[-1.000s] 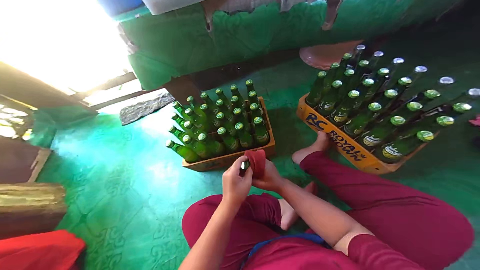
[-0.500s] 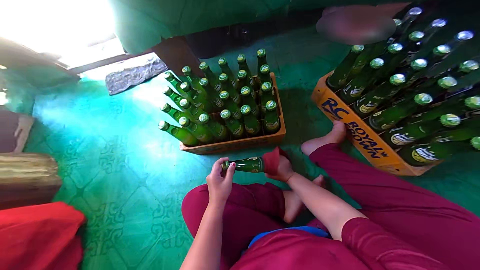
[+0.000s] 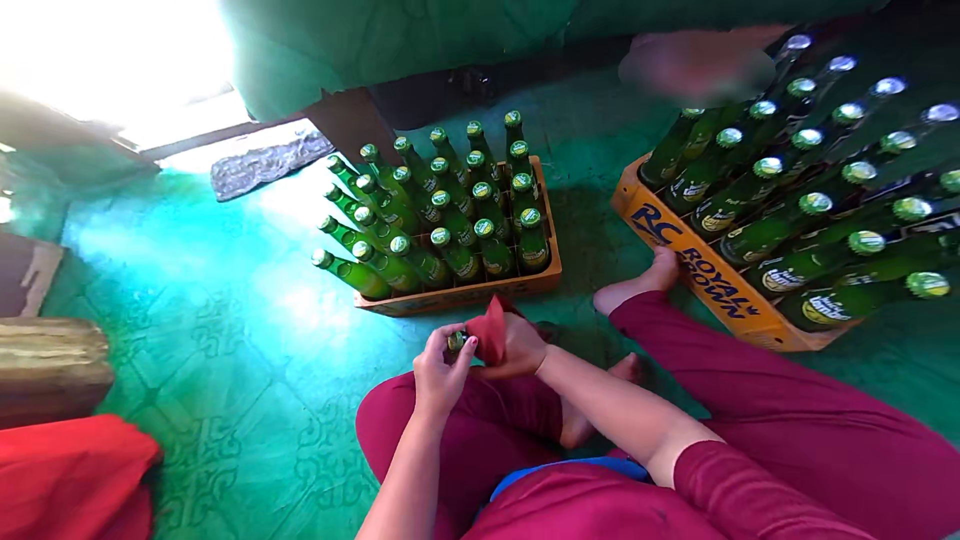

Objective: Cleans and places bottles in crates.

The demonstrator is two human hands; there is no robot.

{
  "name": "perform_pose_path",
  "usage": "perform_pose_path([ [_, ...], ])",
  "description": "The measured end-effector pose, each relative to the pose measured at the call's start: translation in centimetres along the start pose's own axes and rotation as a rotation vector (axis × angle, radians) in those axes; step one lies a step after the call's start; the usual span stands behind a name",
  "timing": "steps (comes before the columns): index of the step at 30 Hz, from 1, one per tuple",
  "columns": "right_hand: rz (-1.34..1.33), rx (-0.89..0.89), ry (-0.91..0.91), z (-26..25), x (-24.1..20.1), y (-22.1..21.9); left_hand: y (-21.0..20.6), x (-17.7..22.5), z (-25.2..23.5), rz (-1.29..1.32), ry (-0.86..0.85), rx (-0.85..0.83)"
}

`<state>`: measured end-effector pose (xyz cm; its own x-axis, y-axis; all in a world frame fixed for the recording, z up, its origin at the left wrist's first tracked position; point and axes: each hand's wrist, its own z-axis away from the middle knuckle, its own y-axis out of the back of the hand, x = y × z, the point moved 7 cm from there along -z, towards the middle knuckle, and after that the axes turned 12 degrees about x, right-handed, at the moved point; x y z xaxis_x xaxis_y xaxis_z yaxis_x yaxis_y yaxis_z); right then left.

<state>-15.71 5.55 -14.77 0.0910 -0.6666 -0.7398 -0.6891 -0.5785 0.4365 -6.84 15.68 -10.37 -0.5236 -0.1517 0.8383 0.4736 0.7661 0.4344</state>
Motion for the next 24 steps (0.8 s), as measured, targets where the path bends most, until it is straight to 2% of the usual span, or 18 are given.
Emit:
perform_pose_path([
  [3,0.129,0.138,0.18,1.0,-0.5,-0.9,0.9,-1.0,0.6,0.108,0.055,-0.05],
  [5,0.205,0.163,0.15,2.3,0.8,-0.9,1.5,-2.3,1.0,0.16,0.137,-0.047],
  [7,0.271,0.072,-0.009,3.7,2.8,-0.4,2.0,-3.4,1.6,0.216,0.228,-0.032],
  [9,0.322,-0.121,-0.284,5.7,6.0,0.5,2.2,-3.8,2.1,0.256,0.282,-0.021],
  [10,0.328,-0.159,-0.394,6.7,7.6,1.2,2.2,-3.9,2.2,0.275,0.295,-0.022],
  [14,0.131,-0.125,-0.799,8.5,10.7,3.6,1.8,-3.7,2.5,0.327,0.364,-0.013],
  [16,-0.109,0.015,-0.933,8.4,10.9,4.3,1.5,-3.5,2.6,0.352,0.367,0.025],
  [20,-0.658,0.368,-1.226,9.4,10.6,4.8,0.3,-1.6,2.4,0.436,0.238,0.049],
  [24,-0.966,0.804,-1.366,10.3,10.4,4.2,-0.8,1.0,1.9,0.481,0.107,0.006],
])
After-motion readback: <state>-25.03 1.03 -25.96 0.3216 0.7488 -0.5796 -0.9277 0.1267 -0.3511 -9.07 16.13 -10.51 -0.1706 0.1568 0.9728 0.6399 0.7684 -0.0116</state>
